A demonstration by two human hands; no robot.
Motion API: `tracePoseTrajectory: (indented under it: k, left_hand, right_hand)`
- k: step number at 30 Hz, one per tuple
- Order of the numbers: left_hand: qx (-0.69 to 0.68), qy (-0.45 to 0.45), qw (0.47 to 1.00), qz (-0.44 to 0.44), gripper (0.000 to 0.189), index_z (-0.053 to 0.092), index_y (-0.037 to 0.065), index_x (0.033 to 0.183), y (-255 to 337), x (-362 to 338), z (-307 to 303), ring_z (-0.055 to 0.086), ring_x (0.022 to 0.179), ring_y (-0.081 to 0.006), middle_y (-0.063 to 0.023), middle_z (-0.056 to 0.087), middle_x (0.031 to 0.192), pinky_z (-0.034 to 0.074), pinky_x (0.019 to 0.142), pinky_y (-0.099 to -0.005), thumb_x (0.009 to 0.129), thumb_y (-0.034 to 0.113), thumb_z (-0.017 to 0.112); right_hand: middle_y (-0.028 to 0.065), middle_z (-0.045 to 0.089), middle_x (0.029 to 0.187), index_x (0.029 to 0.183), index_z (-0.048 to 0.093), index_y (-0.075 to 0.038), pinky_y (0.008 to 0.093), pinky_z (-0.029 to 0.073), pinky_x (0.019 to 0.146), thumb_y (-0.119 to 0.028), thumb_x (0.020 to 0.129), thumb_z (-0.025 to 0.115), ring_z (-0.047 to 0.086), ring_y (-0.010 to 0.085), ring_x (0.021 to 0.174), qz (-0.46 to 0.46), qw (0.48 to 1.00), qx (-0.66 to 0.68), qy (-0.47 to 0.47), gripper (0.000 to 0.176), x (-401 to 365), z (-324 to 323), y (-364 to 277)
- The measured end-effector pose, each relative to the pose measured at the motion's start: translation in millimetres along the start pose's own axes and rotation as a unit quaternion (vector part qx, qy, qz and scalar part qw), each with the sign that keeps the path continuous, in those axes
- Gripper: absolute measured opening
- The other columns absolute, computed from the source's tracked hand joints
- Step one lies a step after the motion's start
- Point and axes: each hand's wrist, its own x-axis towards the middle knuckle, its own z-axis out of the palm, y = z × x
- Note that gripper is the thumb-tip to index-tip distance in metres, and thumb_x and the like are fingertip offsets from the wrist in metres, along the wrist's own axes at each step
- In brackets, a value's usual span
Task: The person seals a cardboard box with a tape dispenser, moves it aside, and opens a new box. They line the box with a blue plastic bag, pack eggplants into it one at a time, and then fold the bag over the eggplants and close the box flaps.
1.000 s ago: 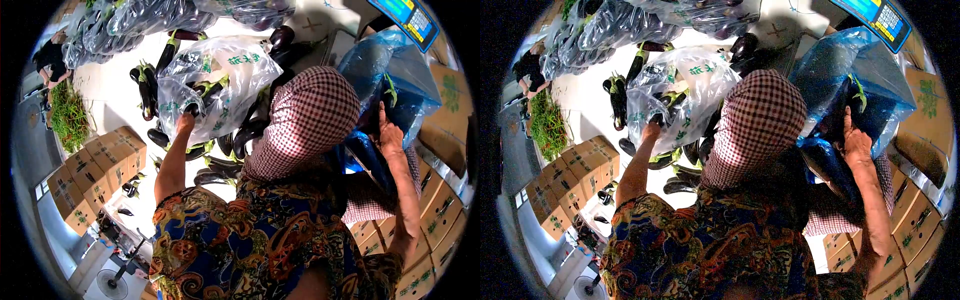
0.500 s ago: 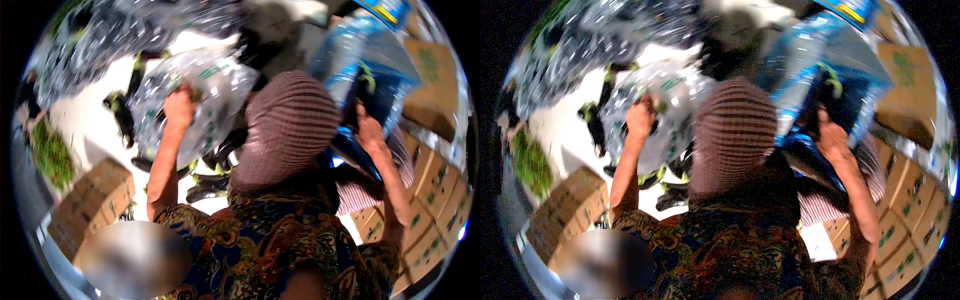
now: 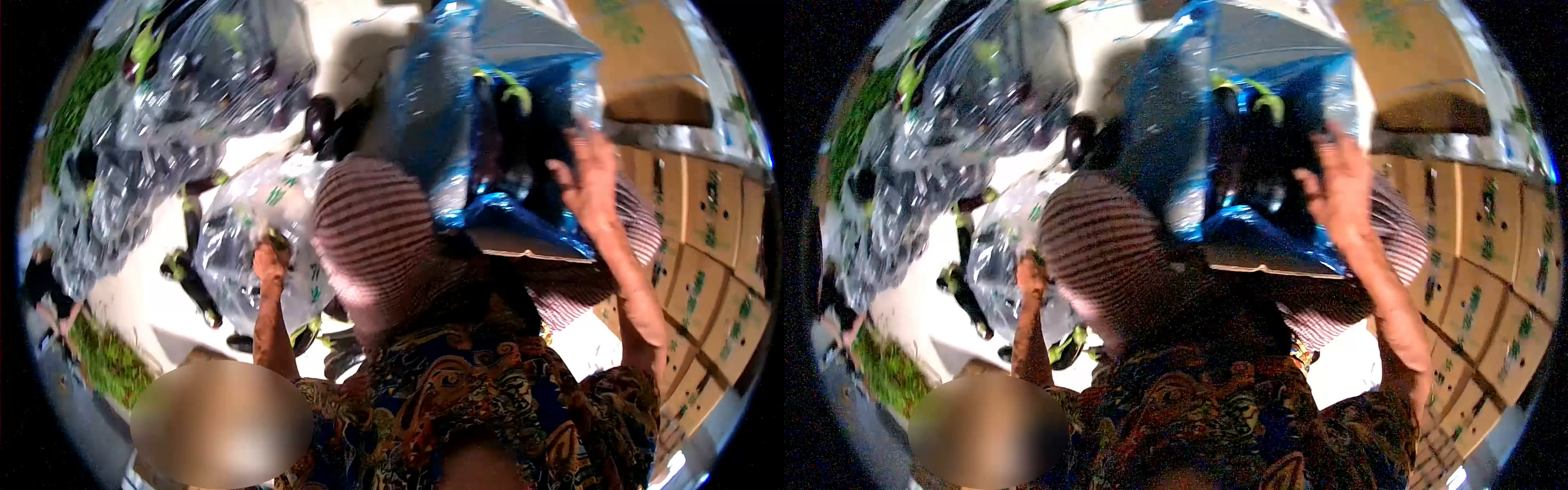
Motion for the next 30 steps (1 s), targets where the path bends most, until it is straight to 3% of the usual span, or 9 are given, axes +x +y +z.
tracePoseTrajectory:
  k: [1, 3, 6, 7, 10, 19, 24, 26, 30]
  left_hand:
    - [-0.097, 0.029, 0.989, -0.104, 0.068, 0.043, 0.001, 0.12, 25, -26, -62, 0.063, 0.085, -0.041, -0.0218, 0.065, 0.087, 0.051, 0.073, -0.0489, 0.069, 0.032, 0.076]
    - [-0.154, 0.111, 0.973, -0.133, 0.045, 0.053, 0.002, 0.109, -41, -36, -66, 0.059, 0.074, -0.0214, -0.0064, 0.062, 0.089, 0.052, 0.069, -0.0358, 0.076, 0.026, 0.073]
    - [-0.574, 0.252, 0.772, -0.105, 0.036, 0.054, 0.0, 0.104, -78, -66, -111, 0.057, 0.079, -0.0129, -0.0042, 0.062, 0.093, 0.047, 0.074, -0.0267, 0.076, 0.011, 0.073]
    - [-0.607, 0.28, 0.733, -0.128, 0.035, 0.055, 0.0, 0.106, -55, -80, -150, 0.058, 0.081, -0.0137, -0.0046, 0.062, 0.094, 0.047, 0.076, -0.027, 0.077, 0.011, 0.072]
    - [-0.672, 0.323, 0.648, -0.154, 0.036, 0.054, 0.003, 0.111, -15, -95, -237, 0.058, 0.092, -0.0166, -0.0066, 0.06, 0.1, 0.048, 0.08, -0.0297, 0.079, 0.01, 0.069]
    - [-0.783, 0.328, 0.522, 0.088, 0.049, 0.049, 0.004, 0.122, 67, -84, -351, 0.057, 0.107, -0.0246, -0.0123, 0.057, 0.114, 0.047, 0.097, -0.0453, 0.079, 0.014, 0.07]
    - [-0.633, 0.37, 0.653, 0.19, 0.065, 0.045, 0.004, 0.127, 164, -82, -384, 0.056, 0.107, -0.0258, -0.0147, 0.055, 0.12, 0.049, 0.091, -0.0374, 0.072, 0.019, 0.077]
    - [-0.532, 0.41, 0.69, 0.27, 0.067, 0.045, 0.004, 0.125, 208, -84, -387, 0.056, 0.109, -0.0298, -0.0161, 0.053, 0.121, 0.049, 0.092, -0.0395, 0.07, 0.021, 0.08]
    - [-0.336, 0.416, 0.669, 0.516, 0.057, 0.054, 0.004, 0.117, 276, -78, -372, 0.054, 0.112, -0.039, -0.0214, 0.053, 0.121, 0.049, 0.092, -0.0462, 0.067, 0.011, 0.082]
  right_hand:
    - [0.0191, 0.055, 0.118, 0.129, 0.046, -0.003, 0.0399, 0.044, 0.09, -0.016, 0.074, 0.075, 0.054, 0.0351, 0.101, -0.024, 0.998, -0.041, 0.036, 0.064, 7, -8, 1]
    - [0.0174, 0.053, 0.125, 0.131, 0.042, 0.0, 0.0361, 0.041, 0.095, -0.021, 0.08, 0.073, 0.051, 0.0306, 0.112, 0.152, 0.982, 0.109, 0.017, 0.063, -1, 12, 25]
    - [0.0177, 0.046, 0.135, 0.145, 0.024, -0.006, 0.0293, 0.036, 0.099, -0.018, 0.087, 0.063, 0.048, 0.0221, 0.114, 0.394, 0.842, 0.342, -0.138, 0.071, -5, 37, 25]
    - [0.0137, 0.047, 0.135, 0.144, 0.026, -0.007, 0.0302, 0.039, 0.097, -0.015, 0.088, 0.057, 0.05, 0.0209, 0.114, 0.286, 0.777, 0.534, -0.174, 0.065, -49, 100, 113]
    - [0.0093, 0.062, 0.112, 0.13, 0.048, -0.005, 0.0274, 0.047, 0.08, -0.011, 0.081, 0.058, 0.058, 0.0192, 0.093, 0.507, 0.677, 0.52, -0.118, 0.051, -5, 116, 88]
    - [0.0171, 0.06, 0.114, 0.131, 0.046, -0.005, 0.0342, 0.043, 0.089, -0.032, 0.081, 0.064, 0.057, 0.0294, 0.101, 0.39, 0.865, 0.312, -0.053, 0.06, 9, 119, 83]
    - [0.022, 0.046, 0.131, 0.131, 0.045, -0.005, 0.0395, 0.033, 0.101, -0.035, 0.083, 0.066, 0.042, 0.0364, 0.122, 0.125, 0.977, -0.091, 0.147, 0.06, 20, 41, 6]
    - [0.0222, 0.048, 0.129, 0.134, 0.042, -0.005, 0.0405, 0.038, 0.097, -0.029, 0.086, 0.065, 0.047, 0.0335, 0.12, 0.068, 0.991, -0.007, 0.113, 0.058, 31, -5, -26]
    - [0.0154, 0.058, 0.118, 0.129, 0.047, -0.005, 0.0365, 0.047, 0.088, -0.036, 0.094, 0.052, 0.058, 0.0267, 0.105, 0.214, 0.654, 0.716, -0.118, 0.047, 42, -25, -73]
